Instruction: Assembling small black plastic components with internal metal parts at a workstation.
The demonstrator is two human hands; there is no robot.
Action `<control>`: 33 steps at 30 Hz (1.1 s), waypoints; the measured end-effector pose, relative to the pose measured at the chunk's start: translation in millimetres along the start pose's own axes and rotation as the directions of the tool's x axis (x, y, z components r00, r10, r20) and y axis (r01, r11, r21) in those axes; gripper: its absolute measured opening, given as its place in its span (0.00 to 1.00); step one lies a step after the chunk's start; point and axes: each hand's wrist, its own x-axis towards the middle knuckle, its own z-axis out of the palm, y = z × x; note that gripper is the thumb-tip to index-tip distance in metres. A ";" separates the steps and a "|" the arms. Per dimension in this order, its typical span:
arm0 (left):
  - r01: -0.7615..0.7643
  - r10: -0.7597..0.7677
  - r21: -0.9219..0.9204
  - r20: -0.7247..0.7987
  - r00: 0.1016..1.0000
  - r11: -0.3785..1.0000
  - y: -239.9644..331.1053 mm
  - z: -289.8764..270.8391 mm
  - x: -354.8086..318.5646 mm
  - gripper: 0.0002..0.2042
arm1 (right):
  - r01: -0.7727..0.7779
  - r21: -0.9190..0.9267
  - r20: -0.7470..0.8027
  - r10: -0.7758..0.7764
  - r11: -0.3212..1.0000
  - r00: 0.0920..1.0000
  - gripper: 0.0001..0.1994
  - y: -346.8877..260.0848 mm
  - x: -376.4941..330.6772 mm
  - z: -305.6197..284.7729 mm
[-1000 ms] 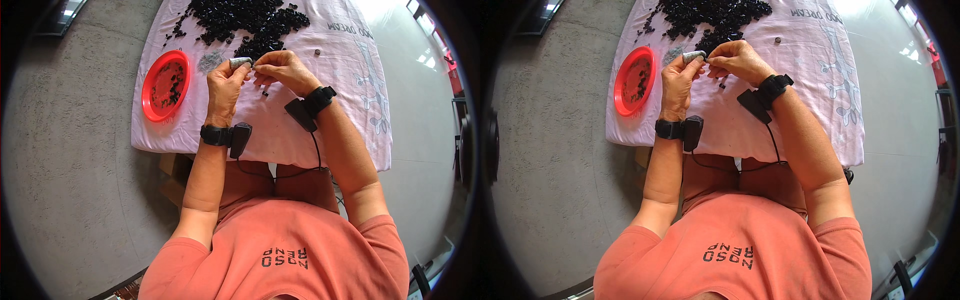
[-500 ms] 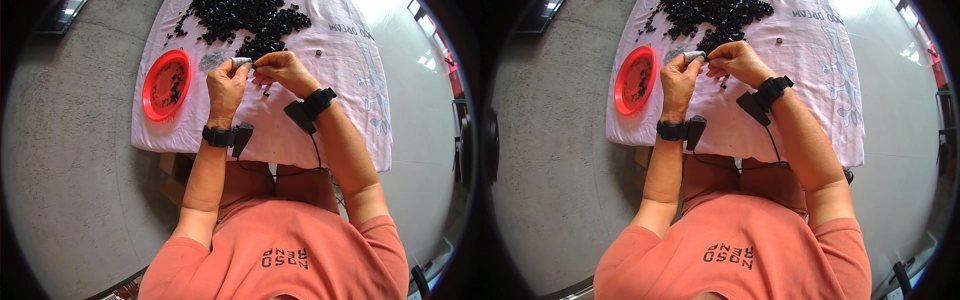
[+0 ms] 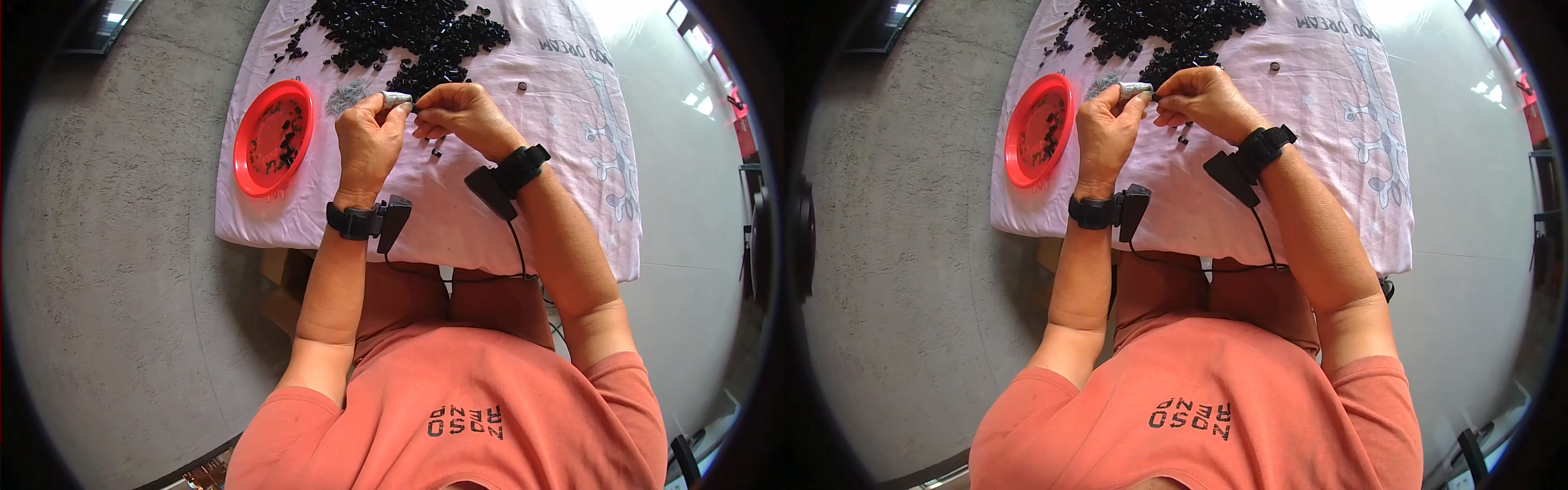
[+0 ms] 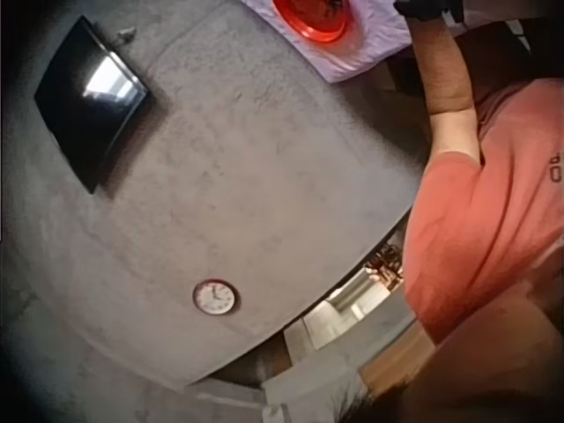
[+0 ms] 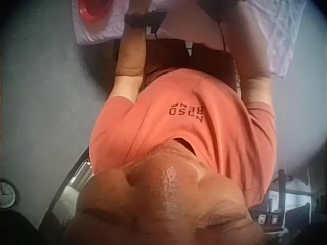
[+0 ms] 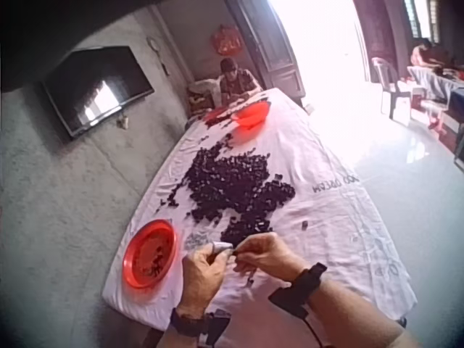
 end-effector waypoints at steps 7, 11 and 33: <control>-0.002 0.003 -0.019 0.036 0.999 1.000 0.7 -1.4 3.5 0.05 | -0.014 0.012 -0.007 0.014 1.000 1.000 0.07 -0.1 0.0 -0.6; 0.033 -0.032 -0.041 0.026 0.999 0.999 0.6 -3.8 4.8 0.05 | -0.004 0.052 -0.008 0.004 0.999 1.000 0.07 -1.6 -0.4 1.2; 0.024 -0.021 -0.064 0.043 0.999 0.998 3.0 -5.5 4.5 0.05 | 0.029 0.098 -0.033 -0.026 0.995 0.999 0.07 -0.4 -0.1 4.4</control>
